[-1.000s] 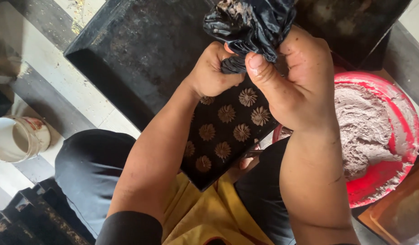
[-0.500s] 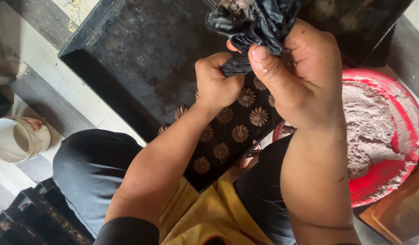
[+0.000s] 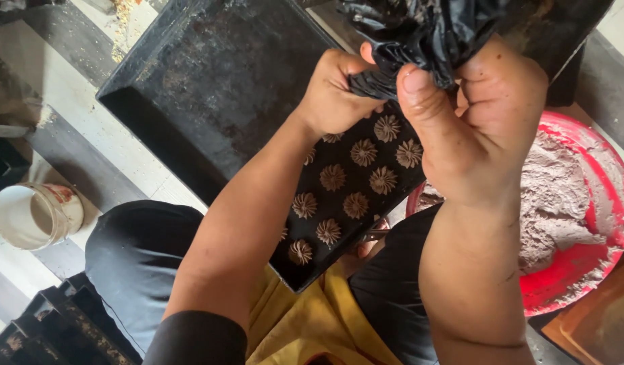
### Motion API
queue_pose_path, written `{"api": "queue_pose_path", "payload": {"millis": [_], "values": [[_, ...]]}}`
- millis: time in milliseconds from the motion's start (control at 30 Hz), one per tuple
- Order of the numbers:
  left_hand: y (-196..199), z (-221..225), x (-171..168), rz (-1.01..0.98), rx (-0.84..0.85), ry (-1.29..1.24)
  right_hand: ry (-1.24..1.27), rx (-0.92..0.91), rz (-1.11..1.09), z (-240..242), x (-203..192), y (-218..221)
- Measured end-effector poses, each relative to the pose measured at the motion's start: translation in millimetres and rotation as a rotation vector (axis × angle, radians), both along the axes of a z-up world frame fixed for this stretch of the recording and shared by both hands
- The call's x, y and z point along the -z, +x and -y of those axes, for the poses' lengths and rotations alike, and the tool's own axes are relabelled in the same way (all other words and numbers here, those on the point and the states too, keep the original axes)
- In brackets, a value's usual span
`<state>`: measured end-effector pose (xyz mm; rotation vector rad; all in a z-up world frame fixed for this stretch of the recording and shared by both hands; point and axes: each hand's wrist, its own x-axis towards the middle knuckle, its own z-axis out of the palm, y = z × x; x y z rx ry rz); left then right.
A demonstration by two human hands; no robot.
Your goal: The person is piping dough into small flower shapes onto a baking tray and refilling the piping bag with chocolate-colored dough.
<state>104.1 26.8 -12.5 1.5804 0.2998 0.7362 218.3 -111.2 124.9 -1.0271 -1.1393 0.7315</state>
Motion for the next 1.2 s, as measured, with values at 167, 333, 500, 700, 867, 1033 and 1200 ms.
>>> {"api": "queue_pose_path", "payload": {"millis": [167, 333, 500, 700, 867, 1033, 1200], "values": [[10, -2, 9, -0.047, 0.048, -0.039, -0.044, 0.024, 0.041, -4, 1, 7], [12, -6, 8, -0.126, 0.082, -0.053, -0.08, 0.039, 0.061, -6, 5, 12], [15, 0, 14, -0.108, -0.103, 0.112, -0.097, 0.015, 0.062, -5, 10, 15], [26, 27, 16, -0.135, -0.467, 0.221, -0.099, 0.026, 0.14, -8, 6, 18], [22, 27, 13, -0.095, -0.455, 0.167, -0.096, 0.032, 0.085, -4, -1, 17], [1, 26, -17, -0.008, -0.289, 0.143, -0.087, 0.099, 0.001, 5, -9, 14], [-27, 55, -84, -0.244, 0.017, 0.124, 0.082, 0.146, -0.084, 18, -22, 14]]}}
